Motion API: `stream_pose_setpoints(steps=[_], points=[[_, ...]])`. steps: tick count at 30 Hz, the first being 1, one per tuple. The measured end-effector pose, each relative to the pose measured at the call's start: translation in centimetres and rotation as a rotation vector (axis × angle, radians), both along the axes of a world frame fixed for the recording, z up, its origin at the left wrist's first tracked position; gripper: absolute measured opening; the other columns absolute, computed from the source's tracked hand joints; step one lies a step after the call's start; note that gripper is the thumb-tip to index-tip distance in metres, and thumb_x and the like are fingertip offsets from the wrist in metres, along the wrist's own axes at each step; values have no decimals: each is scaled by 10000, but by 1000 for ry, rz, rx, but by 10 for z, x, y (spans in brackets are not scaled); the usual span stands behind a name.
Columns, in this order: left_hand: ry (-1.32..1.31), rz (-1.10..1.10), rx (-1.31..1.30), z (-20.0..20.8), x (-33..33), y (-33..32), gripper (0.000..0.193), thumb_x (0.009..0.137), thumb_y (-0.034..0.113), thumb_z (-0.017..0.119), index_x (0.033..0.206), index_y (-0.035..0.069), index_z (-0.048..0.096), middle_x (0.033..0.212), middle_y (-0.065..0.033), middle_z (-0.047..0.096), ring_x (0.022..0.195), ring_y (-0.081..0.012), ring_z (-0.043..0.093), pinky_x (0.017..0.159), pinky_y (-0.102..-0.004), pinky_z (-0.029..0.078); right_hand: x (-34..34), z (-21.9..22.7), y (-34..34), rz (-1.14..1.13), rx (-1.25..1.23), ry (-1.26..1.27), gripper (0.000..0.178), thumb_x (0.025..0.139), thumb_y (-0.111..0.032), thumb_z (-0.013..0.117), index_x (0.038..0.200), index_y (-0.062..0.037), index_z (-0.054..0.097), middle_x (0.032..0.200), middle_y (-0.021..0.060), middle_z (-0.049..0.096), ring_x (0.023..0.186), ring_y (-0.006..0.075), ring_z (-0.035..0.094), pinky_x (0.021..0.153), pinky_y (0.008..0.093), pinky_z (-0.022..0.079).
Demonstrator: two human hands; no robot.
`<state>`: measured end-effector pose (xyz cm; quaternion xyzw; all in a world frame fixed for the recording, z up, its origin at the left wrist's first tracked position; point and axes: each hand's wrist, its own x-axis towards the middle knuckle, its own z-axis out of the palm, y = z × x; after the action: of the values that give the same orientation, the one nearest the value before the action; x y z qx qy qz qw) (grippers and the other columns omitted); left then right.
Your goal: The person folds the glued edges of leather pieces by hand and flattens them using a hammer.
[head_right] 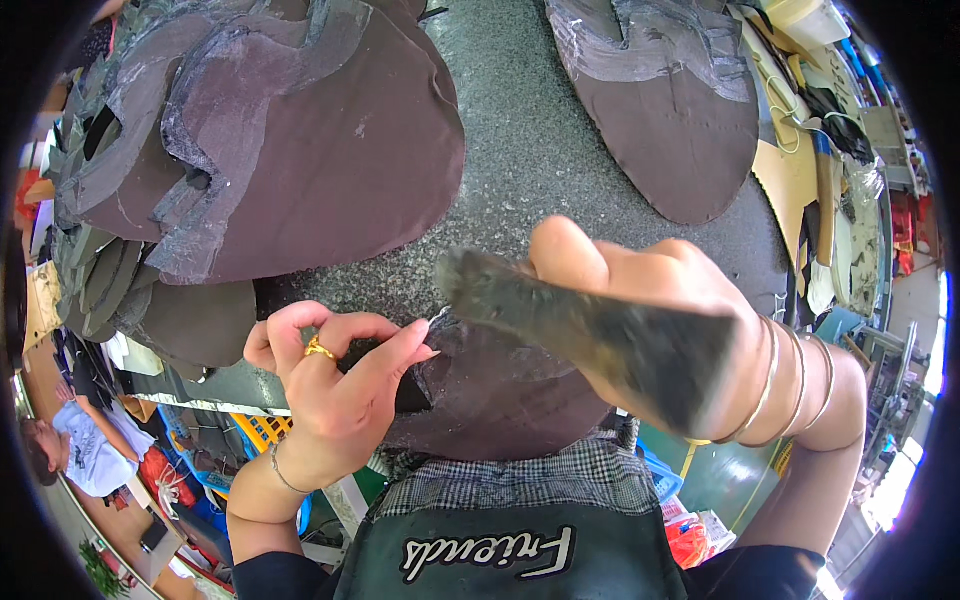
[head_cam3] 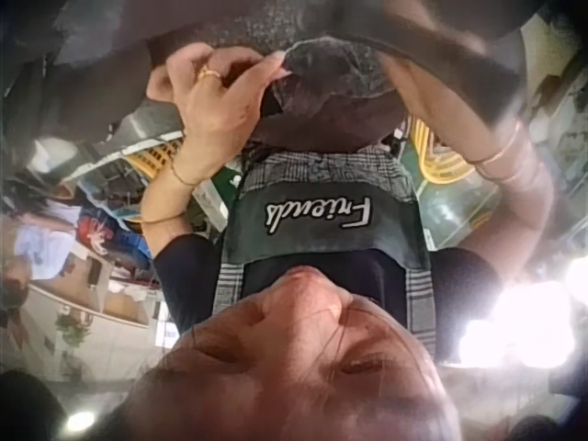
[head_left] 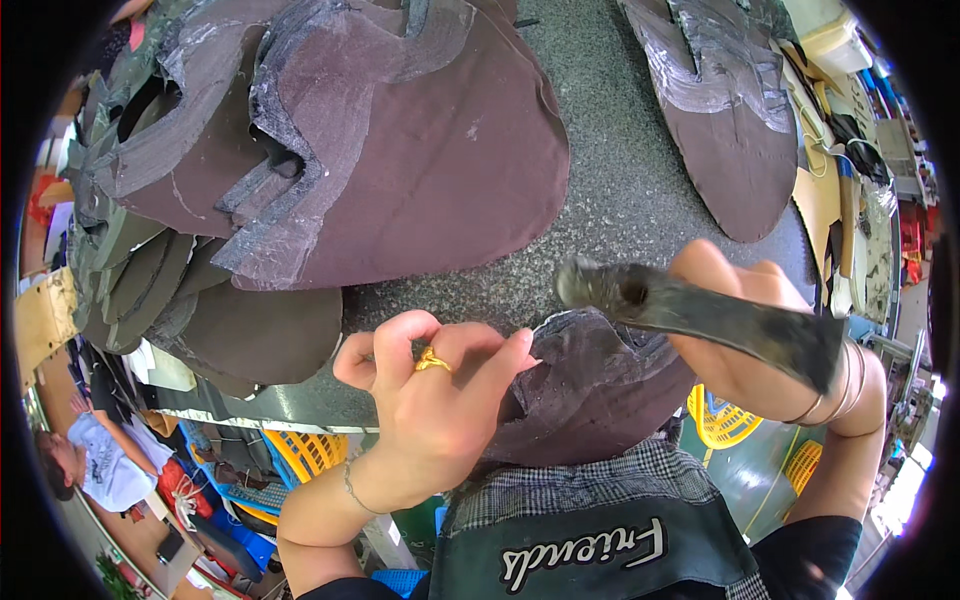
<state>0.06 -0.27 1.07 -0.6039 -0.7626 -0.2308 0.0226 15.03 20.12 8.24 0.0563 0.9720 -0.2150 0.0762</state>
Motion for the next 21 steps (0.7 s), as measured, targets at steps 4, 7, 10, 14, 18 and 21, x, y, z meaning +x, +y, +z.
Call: stream_pose_setpoints(steps=[4,7,10,14,18,21], points=[[50,-28,-34,4,-2,-2,297,647,166,829,928,231,757,872,125,601,958,-209,421,842,-408,249,-17,6,-14,-80,-108,-181,149,806,-159,627,868,-104,503,657,97,484,544,323,563,496,415,418],[17,-8,10,-1,-3,-3,294,642,159,829,920,220,756,878,115,610,951,-210,429,836,-408,254,-5,21,3,-105,-246,-218,221,793,-64,649,930,-62,476,594,137,505,551,369,575,486,437,421],[-162,-9,26,-3,-5,-5,286,652,160,828,925,206,756,881,111,616,948,-207,432,837,-397,260,5,10,8,-72,-198,-152,217,815,-77,642,993,-49,520,570,117,521,519,335,587,463,401,454],[-31,11,19,2,1,-6,260,668,173,832,916,182,757,875,104,618,949,-198,431,853,-374,263,0,11,-3,-76,-145,-119,215,826,-69,665,942,-38,487,598,129,530,541,354,595,468,410,440],[-21,145,-30,8,4,-6,259,659,187,843,904,181,760,848,94,606,949,-201,431,860,-372,261,2,-2,-19,-70,-71,-24,248,797,-123,674,980,-40,529,629,104,516,486,290,588,425,369,461],[-110,119,-19,3,1,-15,273,659,201,846,917,188,759,834,94,597,950,-209,430,854,-376,260,0,-10,-16,-8,-41,-36,315,776,-206,690,930,-28,481,620,94,504,447,265,575,373,347,452]])
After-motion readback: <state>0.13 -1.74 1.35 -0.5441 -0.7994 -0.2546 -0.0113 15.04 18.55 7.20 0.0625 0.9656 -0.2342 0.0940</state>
